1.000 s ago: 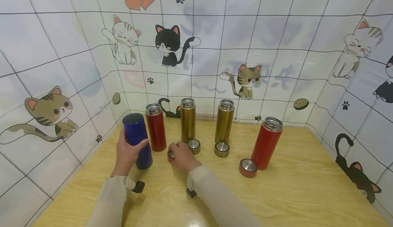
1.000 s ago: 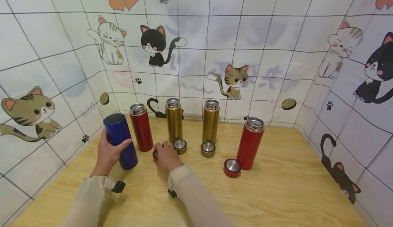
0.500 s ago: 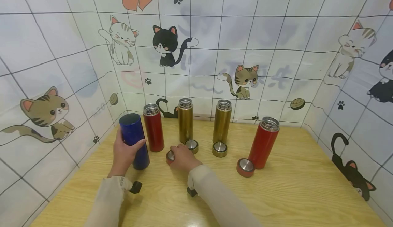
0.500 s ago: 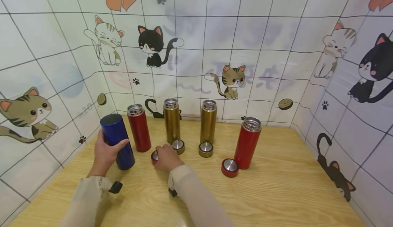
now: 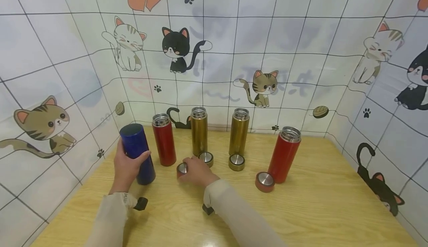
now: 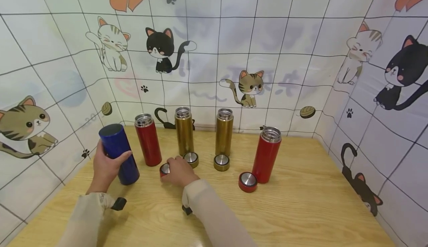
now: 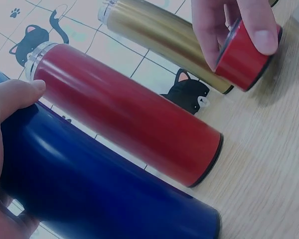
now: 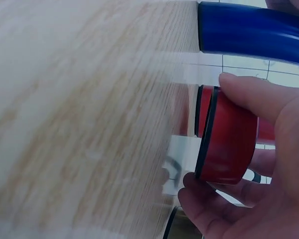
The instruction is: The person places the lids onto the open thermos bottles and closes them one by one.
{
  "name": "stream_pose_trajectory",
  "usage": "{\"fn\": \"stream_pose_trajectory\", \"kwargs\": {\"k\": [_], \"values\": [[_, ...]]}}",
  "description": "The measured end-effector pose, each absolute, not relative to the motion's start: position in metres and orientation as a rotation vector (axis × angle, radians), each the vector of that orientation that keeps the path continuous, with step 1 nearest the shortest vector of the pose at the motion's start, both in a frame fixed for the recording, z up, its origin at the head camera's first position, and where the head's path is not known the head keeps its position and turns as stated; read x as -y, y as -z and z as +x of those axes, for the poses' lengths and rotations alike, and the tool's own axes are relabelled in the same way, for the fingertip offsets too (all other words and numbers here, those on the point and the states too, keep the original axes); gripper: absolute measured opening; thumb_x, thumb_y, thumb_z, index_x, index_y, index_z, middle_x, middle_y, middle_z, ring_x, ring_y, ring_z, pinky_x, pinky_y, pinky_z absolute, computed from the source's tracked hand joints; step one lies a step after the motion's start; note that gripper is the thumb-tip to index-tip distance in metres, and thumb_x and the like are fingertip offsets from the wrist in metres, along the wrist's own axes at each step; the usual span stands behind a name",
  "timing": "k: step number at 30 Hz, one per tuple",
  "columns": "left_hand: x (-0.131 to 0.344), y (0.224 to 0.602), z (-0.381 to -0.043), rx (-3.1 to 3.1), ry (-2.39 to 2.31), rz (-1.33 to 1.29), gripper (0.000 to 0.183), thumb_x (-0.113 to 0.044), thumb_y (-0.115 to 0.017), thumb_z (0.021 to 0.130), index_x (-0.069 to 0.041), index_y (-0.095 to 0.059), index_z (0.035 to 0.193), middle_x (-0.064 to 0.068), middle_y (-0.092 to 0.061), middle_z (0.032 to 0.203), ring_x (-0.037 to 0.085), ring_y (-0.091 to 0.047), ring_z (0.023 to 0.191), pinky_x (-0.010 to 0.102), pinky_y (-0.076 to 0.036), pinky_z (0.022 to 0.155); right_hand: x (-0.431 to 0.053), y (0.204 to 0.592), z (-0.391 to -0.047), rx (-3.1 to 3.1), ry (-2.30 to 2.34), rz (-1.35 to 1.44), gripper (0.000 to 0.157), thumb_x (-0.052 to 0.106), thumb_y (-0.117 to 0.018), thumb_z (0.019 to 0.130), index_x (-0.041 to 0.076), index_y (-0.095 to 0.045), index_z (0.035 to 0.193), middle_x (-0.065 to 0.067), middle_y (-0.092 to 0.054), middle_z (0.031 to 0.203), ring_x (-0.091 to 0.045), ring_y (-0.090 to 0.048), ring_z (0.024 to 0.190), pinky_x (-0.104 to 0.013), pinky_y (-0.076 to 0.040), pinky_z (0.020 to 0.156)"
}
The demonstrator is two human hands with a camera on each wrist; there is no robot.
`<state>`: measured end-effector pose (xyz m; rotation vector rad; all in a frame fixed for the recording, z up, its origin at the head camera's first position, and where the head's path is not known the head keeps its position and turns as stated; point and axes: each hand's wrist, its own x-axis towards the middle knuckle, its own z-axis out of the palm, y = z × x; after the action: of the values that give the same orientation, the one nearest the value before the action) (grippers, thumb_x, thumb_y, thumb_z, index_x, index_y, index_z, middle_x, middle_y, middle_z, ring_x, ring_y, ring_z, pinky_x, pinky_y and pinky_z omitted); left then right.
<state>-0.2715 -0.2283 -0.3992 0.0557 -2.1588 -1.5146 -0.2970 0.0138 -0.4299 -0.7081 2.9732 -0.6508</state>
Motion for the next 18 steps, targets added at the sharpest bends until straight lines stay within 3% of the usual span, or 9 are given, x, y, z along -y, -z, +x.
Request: {"fn": "stream_pose_trajectory", "kwargs": {"k": [11,18], "values": [[0.236,0.398,-0.269,2.133,1.495,0.085,0.105,-0.025,-0.082,0.079,-0.023,-0.011,0.157,0.017,-0.036,0.149,0.040,-0.039,0.130,0.061,-0.030,0.106,-0.012,0.425,-0.290,-2.951,0.853,-0.642,0.058,0.046,-0.078,0.078,0.009,-0.062,0.120,-0.002,-0.055,0.105,-0.014,-0.054,0.089,-0.028,-0.049,0.079],[0.240,0.399,-0.269,2.063,1.510,0.070,0.114,-0.014,-0.081,0.080,-0.038,0.001,0.155,0.010,-0.022,0.158,0.035,-0.031,0.137,0.057,-0.024,0.111,-0.016,0.431,-0.293,-2.969,0.999,-0.623,0.058,0.048,-0.079,0.076,0.011,-0.059,0.116,0.001,-0.052,0.103,-0.014,-0.053,0.092,-0.026,-0.049,0.078]]}}
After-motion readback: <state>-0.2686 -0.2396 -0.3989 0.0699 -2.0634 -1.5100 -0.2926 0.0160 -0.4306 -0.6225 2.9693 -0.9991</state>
